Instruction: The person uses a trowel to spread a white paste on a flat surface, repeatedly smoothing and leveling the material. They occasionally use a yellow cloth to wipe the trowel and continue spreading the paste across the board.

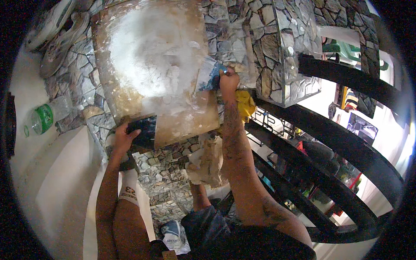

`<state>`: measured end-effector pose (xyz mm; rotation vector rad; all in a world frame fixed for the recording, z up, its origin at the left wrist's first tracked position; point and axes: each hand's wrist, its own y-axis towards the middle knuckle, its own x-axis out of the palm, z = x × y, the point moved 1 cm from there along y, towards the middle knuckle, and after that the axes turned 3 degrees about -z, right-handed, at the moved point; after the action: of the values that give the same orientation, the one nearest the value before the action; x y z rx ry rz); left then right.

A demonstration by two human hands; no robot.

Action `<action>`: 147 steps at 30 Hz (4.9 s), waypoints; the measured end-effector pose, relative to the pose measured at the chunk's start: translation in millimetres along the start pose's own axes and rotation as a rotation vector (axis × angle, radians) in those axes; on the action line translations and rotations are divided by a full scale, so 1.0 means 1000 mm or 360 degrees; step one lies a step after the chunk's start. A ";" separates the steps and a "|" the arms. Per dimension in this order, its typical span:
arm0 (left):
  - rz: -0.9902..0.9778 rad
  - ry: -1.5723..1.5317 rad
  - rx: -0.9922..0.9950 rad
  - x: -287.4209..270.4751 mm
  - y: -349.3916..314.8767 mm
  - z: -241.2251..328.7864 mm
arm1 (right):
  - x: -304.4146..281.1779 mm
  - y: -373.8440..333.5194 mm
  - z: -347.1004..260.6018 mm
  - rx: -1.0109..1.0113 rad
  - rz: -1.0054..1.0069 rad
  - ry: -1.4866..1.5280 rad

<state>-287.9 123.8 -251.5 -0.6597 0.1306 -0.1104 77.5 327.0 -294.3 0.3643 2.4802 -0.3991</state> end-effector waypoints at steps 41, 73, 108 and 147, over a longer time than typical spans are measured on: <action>-0.0096 0.0513 -0.0391 0.004 -0.008 0.015 | 0.065 -0.096 -0.143 -0.1162 -0.0683 -0.0910; 0.0212 0.0488 0.0101 -0.001 -0.011 -0.013 | 0.105 -0.037 -0.183 -0.1717 -0.1203 -0.0991; 0.0845 0.0917 0.0419 0.028 0.054 0.189 | 0.034 -0.115 -0.168 -0.0501 -0.0260 -0.0167; 0.0706 0.1737 0.1947 0.027 0.035 0.132 | 0.011 -0.134 -0.221 -0.1629 -0.0910 -0.0762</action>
<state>-238.8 227.3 -172.2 0.7241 1.1488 -0.0904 -91.0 286.2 -102.2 -0.7692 1.9430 0.5262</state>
